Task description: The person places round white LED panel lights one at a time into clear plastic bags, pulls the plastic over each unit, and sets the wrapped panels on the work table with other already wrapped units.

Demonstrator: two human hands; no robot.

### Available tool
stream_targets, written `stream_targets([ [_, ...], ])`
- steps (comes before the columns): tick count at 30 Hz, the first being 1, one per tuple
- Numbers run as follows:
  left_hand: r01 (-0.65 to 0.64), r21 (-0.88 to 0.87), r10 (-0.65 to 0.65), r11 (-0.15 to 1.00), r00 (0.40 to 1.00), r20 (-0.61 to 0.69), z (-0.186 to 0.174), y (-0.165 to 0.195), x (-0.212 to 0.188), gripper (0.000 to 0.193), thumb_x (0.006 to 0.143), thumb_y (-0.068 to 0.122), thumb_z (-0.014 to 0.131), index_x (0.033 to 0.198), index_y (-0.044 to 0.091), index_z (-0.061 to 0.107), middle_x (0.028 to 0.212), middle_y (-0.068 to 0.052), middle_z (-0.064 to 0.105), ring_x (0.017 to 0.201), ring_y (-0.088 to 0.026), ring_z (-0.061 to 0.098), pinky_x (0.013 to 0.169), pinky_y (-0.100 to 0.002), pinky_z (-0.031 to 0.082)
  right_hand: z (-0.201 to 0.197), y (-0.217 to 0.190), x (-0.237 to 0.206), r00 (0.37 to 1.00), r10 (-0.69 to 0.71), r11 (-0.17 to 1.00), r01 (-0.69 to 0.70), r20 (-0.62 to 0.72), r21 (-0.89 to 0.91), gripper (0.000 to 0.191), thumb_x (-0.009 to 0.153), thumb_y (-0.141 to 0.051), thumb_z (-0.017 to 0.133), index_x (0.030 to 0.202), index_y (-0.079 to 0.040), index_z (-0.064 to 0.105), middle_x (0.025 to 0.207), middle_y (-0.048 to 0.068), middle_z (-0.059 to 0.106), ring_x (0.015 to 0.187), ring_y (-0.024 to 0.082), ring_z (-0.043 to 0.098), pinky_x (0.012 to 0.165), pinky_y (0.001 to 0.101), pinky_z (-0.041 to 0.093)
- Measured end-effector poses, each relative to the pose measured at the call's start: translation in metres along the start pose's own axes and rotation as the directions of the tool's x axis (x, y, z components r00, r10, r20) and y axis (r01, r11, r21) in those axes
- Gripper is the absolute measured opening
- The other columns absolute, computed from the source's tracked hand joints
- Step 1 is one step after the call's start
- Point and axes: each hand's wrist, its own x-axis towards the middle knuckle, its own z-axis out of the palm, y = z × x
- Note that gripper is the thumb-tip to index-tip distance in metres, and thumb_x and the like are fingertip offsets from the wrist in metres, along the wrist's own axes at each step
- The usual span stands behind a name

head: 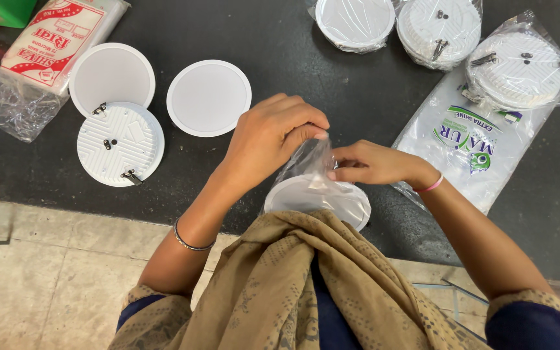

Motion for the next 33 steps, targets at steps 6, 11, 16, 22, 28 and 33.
stream_targets([
  [6, 0.059, -0.07, -0.059, 0.996, 0.998, -0.002, -0.002, -0.002, -0.008, 0.012, 0.095, 0.015, 0.078, 0.104, 0.01, 0.072, 0.096, -0.001, 0.071, 0.088, -0.019, 0.067, 0.075, -0.031, 0.055, 0.002, -0.002, 0.004, 0.998, -0.055, 0.995, 0.052, -0.028, -0.086, 0.035, 0.095, -0.032, 0.061, 0.106, -0.001, 0.07, 0.068, 0.02, 0.066, 0.056, 0.03, 0.062, 0.058, 0.0429, 0.048],
  [11, 0.311, -0.266, -0.318, 0.912, 0.948, 0.019, -0.016, -0.018, -0.032, 0.077, 0.079, 0.03, 0.088, 0.144, 0.008, 0.053, 0.14, -0.013, 0.06, 0.097, -0.018, 0.07, 0.078, -0.027, 0.06, 0.008, 0.007, -0.002, 0.993, -0.101, 0.989, 0.093, -0.065, -0.119, 0.03, 0.1, -0.029, 0.058, 0.097, -0.001, 0.069, 0.071, 0.022, 0.064, 0.061, 0.034, 0.063, 0.059, 0.0419, 0.048],
  [16, 0.574, -0.121, -0.473, 0.81, 0.762, 0.442, -0.01, -0.042, -0.063, 0.135, 0.051, 0.046, 0.096, 0.156, -0.001, 0.025, 0.145, -0.02, 0.048, 0.098, -0.024, 0.067, 0.078, -0.033, 0.059, 0.016, 0.013, -0.006, 0.99, -0.082, 0.997, 0.08, -0.119, -0.021, 0.03, 0.098, -0.028, 0.059, 0.093, 0.001, 0.067, 0.069, 0.021, 0.063, 0.056, 0.032, 0.059, 0.056, 0.0426, 0.047],
  [22, 0.563, -0.294, -0.442, 0.773, 0.809, 0.387, 0.064, -0.034, -0.062, 0.093, 0.069, 0.041, 0.092, 0.142, 0.001, 0.049, 0.124, -0.016, 0.065, 0.101, -0.02, 0.068, 0.084, -0.033, 0.058, 0.019, 0.025, -0.003, 0.979, -0.16, 0.987, 0.16, -0.127, -0.014, 0.028, 0.097, -0.023, 0.059, 0.109, 0.001, 0.068, 0.071, 0.02, 0.063, 0.054, 0.025, 0.058, 0.054, 0.0395, 0.048],
  [28, 0.397, -0.203, -0.37, 0.895, 0.916, 0.158, 0.078, -0.013, -0.04, 0.014, 0.08, 0.0, 0.073, 0.093, 0.004, 0.069, 0.099, -0.006, 0.059, 0.086, -0.025, 0.068, 0.075, -0.037, 0.056, 0.03, 0.045, 0.0, 0.978, -0.119, 0.993, 0.112, -0.172, -0.049, 0.023, 0.094, -0.019, 0.064, 0.091, 0.004, 0.067, 0.07, 0.021, 0.062, 0.054, 0.026, 0.056, 0.056, 0.0395, 0.047],
  [33, 0.228, 0.008, -0.228, 0.974, 0.968, 0.101, 0.084, 0.023, -0.036, 0.013, 0.082, -0.003, 0.067, 0.09, 0.005, 0.062, 0.104, -0.009, 0.051, 0.099, -0.029, 0.065, 0.079, -0.038, 0.056, 0.031, 0.045, -0.004, 0.978, -0.039, 0.999, 0.039, -0.205, -0.005, 0.02, 0.094, -0.016, 0.062, 0.096, 0.003, 0.067, 0.067, 0.019, 0.062, 0.055, 0.023, 0.056, 0.056, 0.0379, 0.046],
])
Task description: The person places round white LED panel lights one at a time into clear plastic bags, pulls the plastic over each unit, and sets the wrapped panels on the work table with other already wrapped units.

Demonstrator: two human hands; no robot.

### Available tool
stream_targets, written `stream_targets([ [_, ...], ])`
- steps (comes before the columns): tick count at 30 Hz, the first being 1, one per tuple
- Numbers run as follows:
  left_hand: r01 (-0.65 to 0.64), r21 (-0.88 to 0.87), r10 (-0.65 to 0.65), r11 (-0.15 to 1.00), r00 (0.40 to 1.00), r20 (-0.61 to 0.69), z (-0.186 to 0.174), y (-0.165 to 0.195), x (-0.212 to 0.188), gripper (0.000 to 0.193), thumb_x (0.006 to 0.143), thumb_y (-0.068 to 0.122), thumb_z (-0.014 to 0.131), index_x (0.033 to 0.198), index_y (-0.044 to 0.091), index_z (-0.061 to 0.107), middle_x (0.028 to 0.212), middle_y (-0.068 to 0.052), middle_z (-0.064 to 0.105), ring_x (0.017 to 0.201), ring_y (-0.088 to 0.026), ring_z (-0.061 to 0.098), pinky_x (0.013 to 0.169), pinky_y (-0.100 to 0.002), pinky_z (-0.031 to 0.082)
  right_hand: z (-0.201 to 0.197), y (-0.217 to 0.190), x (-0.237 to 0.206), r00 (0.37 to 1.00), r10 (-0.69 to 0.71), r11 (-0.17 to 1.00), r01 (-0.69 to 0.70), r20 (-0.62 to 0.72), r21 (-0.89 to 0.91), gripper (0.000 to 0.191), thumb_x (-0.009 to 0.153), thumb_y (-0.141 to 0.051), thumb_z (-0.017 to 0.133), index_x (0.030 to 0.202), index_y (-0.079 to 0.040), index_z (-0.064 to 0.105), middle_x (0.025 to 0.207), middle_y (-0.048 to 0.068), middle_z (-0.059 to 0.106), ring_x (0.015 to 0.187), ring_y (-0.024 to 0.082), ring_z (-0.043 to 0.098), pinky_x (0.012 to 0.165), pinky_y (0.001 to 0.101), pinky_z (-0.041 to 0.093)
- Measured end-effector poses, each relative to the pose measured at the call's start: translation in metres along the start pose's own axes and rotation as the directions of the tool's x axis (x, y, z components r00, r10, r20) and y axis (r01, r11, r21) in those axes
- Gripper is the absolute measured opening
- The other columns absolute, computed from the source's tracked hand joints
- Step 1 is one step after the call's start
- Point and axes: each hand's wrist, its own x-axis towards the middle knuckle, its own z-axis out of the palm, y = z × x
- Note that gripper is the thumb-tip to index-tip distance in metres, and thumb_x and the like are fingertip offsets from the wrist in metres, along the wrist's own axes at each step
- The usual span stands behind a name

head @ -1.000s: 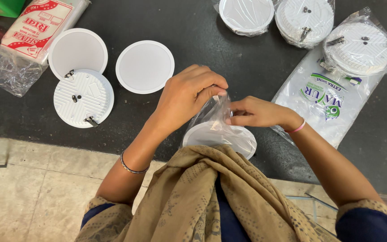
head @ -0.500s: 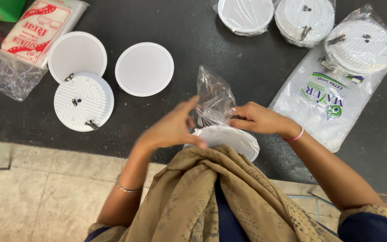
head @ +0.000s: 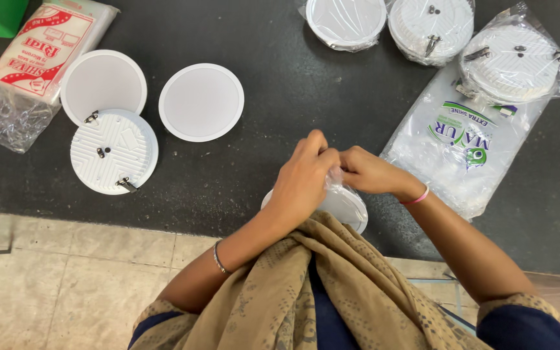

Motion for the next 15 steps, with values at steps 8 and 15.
stream_targets([
  [8, 0.142, -0.242, -0.059, 0.96, 0.945, 0.322, -0.027, -0.012, -0.023, 0.018, 0.097, 0.005, 0.064, 0.114, 0.005, 0.068, 0.121, -0.011, 0.059, 0.104, -0.03, 0.068, 0.088, -0.042, 0.055, -0.005, -0.009, -0.004, 0.996, -0.087, 0.989, 0.087, -0.004, 0.116, 0.028, 0.092, -0.018, 0.065, 0.113, 0.0, 0.065, 0.072, 0.014, 0.066, 0.059, 0.019, 0.058, 0.058, 0.0345, 0.048],
  [15, 0.292, -0.305, -0.137, 0.907, 0.886, 0.443, -0.021, -0.061, 0.001, 0.023, 0.088, 0.01, 0.074, 0.109, 0.012, 0.08, 0.102, -0.007, 0.08, 0.084, -0.02, 0.079, 0.079, -0.033, 0.061, -0.004, -0.015, -0.001, 0.996, -0.084, 0.994, 0.083, 0.013, 0.071, 0.027, 0.093, -0.015, 0.065, 0.115, 0.0, 0.065, 0.08, 0.018, 0.069, 0.063, 0.024, 0.062, 0.061, 0.0361, 0.05],
])
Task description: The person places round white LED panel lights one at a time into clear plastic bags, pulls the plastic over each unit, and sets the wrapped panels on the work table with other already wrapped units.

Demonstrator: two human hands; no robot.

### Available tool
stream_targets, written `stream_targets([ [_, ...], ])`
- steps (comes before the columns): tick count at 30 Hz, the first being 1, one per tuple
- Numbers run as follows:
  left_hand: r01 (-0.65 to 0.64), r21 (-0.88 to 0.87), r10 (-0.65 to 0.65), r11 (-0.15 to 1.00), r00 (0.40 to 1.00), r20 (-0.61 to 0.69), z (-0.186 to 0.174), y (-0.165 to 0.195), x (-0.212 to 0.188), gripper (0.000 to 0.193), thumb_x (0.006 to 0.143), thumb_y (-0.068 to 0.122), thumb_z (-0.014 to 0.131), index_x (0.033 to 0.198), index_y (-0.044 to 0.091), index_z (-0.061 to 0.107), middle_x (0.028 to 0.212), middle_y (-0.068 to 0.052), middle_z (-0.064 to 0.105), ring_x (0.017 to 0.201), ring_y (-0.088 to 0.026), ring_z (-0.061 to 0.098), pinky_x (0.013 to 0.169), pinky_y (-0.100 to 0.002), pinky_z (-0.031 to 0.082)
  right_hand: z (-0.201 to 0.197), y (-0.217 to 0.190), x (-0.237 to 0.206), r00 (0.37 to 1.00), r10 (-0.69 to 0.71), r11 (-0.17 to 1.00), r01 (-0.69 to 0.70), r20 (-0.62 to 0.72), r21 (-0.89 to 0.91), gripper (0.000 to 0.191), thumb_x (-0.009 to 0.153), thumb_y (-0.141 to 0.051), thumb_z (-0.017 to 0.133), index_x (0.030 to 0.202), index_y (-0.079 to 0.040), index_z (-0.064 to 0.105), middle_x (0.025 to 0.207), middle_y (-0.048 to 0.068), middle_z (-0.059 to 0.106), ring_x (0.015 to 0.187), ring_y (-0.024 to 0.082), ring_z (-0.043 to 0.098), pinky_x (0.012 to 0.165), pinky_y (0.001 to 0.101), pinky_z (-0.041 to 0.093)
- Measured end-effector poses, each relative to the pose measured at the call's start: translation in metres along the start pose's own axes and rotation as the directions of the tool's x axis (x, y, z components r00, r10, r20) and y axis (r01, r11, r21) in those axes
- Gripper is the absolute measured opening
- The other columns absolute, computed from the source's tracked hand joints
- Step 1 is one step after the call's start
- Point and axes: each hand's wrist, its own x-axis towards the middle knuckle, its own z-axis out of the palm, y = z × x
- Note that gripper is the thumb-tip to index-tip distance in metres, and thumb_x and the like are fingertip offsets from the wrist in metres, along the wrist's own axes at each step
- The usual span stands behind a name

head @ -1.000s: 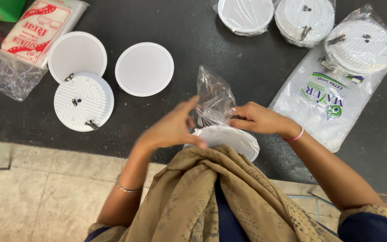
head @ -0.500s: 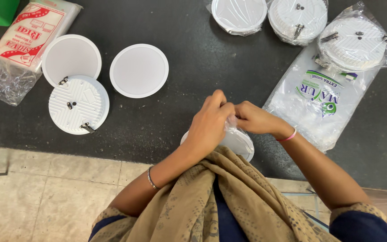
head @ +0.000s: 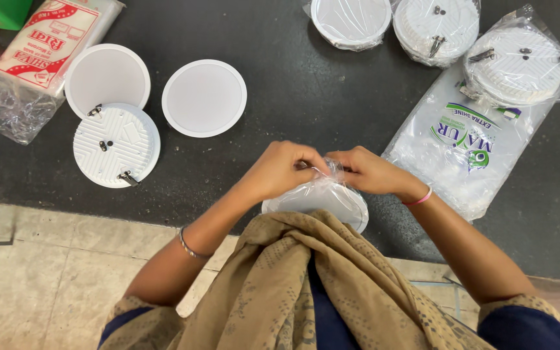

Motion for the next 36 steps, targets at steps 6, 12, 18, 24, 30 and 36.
stream_targets([
  [6, 0.077, 0.031, -0.079, 0.997, 0.994, 0.073, -0.013, -0.006, 0.023, 0.043, 0.072, 0.011, 0.083, 0.106, 0.002, 0.057, 0.104, -0.015, 0.066, 0.078, -0.021, 0.071, 0.065, -0.034, 0.057, -0.001, -0.01, 0.001, 1.0, -0.009, 1.0, 0.009, 0.014, 0.01, 0.029, 0.087, -0.003, 0.061, 0.116, -0.001, 0.066, 0.086, 0.019, 0.073, 0.07, 0.029, 0.072, 0.066, 0.0378, 0.054],
  [12, 0.2, -0.104, -0.166, 0.974, 0.948, 0.272, -0.017, -0.012, 0.04, 0.035, 0.073, 0.01, 0.081, 0.1, 0.002, 0.061, 0.096, -0.012, 0.07, 0.074, -0.016, 0.073, 0.06, -0.027, 0.061, -0.001, -0.012, -0.002, 1.0, 0.004, 1.0, -0.005, 0.019, 0.024, 0.039, 0.084, 0.001, 0.058, 0.122, -0.002, 0.064, 0.092, 0.017, 0.075, 0.077, 0.025, 0.074, 0.071, 0.0359, 0.055],
  [18, 0.175, 0.002, -0.171, 0.985, 0.962, 0.214, -0.013, -0.004, 0.036, 0.028, 0.073, 0.009, 0.08, 0.092, 0.003, 0.06, 0.085, -0.009, 0.07, 0.069, -0.018, 0.073, 0.06, -0.031, 0.056, -0.012, -0.007, -0.01, 0.978, 0.136, 0.947, -0.176, 0.16, 0.268, 0.035, 0.095, -0.016, 0.053, 0.125, -0.003, 0.066, 0.098, 0.005, 0.074, 0.089, 0.012, 0.065, 0.081, 0.0293, 0.053],
  [24, 0.086, 0.112, -0.103, 0.99, 0.983, 0.152, -0.008, 0.0, 0.033, 0.025, 0.073, 0.009, 0.082, 0.088, 0.005, 0.061, 0.087, -0.008, 0.072, 0.075, -0.02, 0.071, 0.064, -0.033, 0.055, -0.009, -0.005, -0.007, 0.962, 0.216, 0.92, -0.258, 0.168, 0.296, 0.034, 0.103, -0.028, 0.059, 0.121, -0.001, 0.07, 0.094, 0.004, 0.07, 0.087, 0.008, 0.059, 0.077, 0.0283, 0.052],
  [30, -0.104, -0.002, 0.104, 0.995, 0.991, 0.09, -0.009, -0.004, 0.021, 0.014, 0.079, 0.004, 0.073, 0.091, 0.005, 0.067, 0.096, -0.007, 0.071, 0.082, -0.019, 0.073, 0.069, -0.034, 0.058, -0.002, -0.008, -0.009, 0.993, 0.112, 0.99, -0.115, 0.031, 0.08, 0.028, 0.097, -0.019, 0.061, 0.12, -0.004, 0.066, 0.09, 0.007, 0.075, 0.079, 0.01, 0.065, 0.073, 0.0293, 0.054],
  [36, -0.25, 0.148, 0.24, 0.957, 0.967, 0.081, -0.015, -0.005, -0.002, 0.013, 0.092, 0.008, 0.068, 0.103, 0.011, 0.074, 0.107, -0.006, 0.068, 0.09, -0.024, 0.07, 0.078, -0.037, 0.056, 0.003, -0.023, -0.012, 0.971, 0.238, 0.971, -0.238, -0.005, -0.023, 0.026, 0.1, -0.024, 0.058, 0.119, -0.008, 0.068, 0.087, 0.012, 0.076, 0.073, 0.017, 0.07, 0.069, 0.0334, 0.055],
])
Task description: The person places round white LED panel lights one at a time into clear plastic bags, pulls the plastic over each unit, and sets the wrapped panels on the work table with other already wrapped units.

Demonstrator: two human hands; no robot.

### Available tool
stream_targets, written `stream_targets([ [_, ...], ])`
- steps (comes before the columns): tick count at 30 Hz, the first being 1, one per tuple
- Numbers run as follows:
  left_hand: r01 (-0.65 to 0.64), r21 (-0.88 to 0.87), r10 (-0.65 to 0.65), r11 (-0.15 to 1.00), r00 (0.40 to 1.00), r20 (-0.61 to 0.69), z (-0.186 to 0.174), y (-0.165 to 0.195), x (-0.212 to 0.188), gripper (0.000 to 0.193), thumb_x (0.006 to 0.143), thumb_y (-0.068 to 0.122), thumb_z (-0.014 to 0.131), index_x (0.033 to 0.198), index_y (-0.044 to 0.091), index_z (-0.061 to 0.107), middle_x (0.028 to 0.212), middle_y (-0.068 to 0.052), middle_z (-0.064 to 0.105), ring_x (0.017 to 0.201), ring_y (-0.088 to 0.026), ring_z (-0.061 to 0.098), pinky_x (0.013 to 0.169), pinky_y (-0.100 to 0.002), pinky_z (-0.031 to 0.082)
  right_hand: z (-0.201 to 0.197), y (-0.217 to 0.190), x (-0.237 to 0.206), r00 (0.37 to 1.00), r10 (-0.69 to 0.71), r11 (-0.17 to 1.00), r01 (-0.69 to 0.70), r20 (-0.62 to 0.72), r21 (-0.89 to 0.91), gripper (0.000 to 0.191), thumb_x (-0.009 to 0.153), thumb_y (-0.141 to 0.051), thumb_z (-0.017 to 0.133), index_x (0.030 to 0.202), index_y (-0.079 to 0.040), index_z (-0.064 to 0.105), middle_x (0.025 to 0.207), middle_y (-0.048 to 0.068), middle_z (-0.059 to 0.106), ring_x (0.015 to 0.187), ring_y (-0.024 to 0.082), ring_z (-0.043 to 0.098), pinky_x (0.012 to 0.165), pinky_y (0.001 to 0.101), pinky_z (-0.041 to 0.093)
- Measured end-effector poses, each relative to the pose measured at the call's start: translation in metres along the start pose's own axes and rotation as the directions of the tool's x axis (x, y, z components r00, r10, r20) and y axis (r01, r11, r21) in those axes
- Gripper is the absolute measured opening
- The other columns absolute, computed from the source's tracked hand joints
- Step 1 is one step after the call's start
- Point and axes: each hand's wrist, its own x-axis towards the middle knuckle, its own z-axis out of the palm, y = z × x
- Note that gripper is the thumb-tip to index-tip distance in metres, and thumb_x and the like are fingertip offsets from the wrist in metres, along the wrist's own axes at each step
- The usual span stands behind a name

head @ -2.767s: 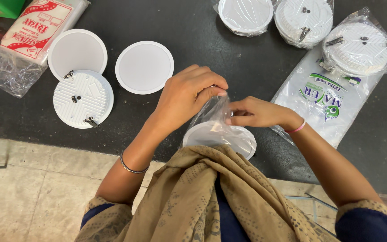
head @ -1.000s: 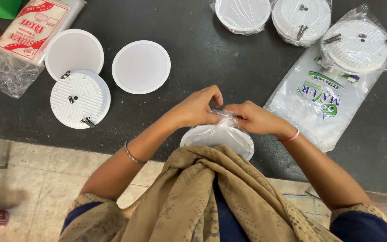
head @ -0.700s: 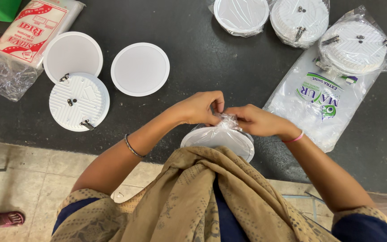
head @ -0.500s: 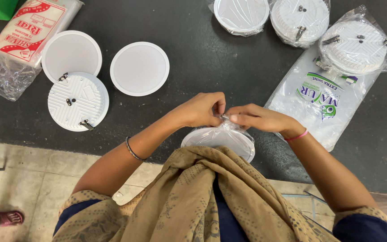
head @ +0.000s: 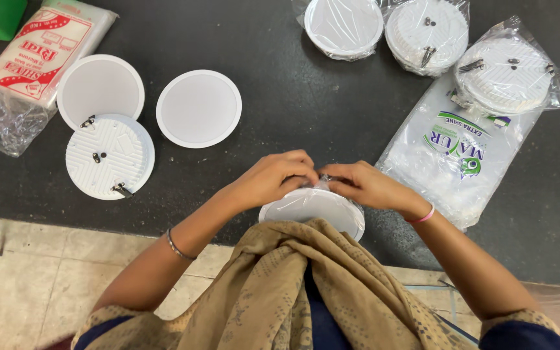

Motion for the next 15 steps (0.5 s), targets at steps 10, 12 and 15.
stream_targets([
  [10, -0.039, 0.315, 0.078, 0.948, 0.991, -0.11, 0.001, 0.01, -0.012, 0.037, 0.085, -0.007, 0.058, 0.109, 0.015, 0.076, 0.136, -0.006, 0.063, 0.105, -0.026, 0.068, 0.091, -0.041, 0.053, -0.004, -0.021, -0.003, 0.997, 0.022, 0.997, -0.027, 0.078, 0.068, 0.04, 0.094, -0.033, 0.066, 0.126, -0.009, 0.067, 0.096, 0.012, 0.08, 0.083, 0.02, 0.077, 0.074, 0.0355, 0.059],
  [12, -0.04, 0.167, 0.078, 0.985, 0.972, -0.224, -0.008, 0.011, -0.013, 0.037, 0.083, -0.009, 0.058, 0.111, 0.01, 0.073, 0.147, -0.015, 0.055, 0.108, -0.026, 0.068, 0.093, -0.038, 0.054, -0.013, -0.02, 0.005, 1.0, -0.014, 0.999, 0.014, 0.008, 0.044, 0.037, 0.093, -0.031, 0.069, 0.123, -0.009, 0.071, 0.096, 0.011, 0.08, 0.083, 0.02, 0.077, 0.074, 0.0348, 0.059],
  [15, 0.092, -0.013, -0.085, 0.996, 0.84, -0.536, -0.032, 0.01, -0.03, 0.028, 0.098, -0.004, 0.06, 0.121, 0.009, 0.067, 0.143, -0.014, 0.055, 0.098, -0.018, 0.072, 0.089, -0.031, 0.059, -0.065, -0.011, 0.026, 0.982, -0.056, 0.997, 0.047, -0.18, -0.056, 0.037, 0.09, -0.027, 0.072, 0.124, -0.012, 0.071, 0.098, 0.009, 0.08, 0.083, 0.018, 0.076, 0.073, 0.0318, 0.059],
])
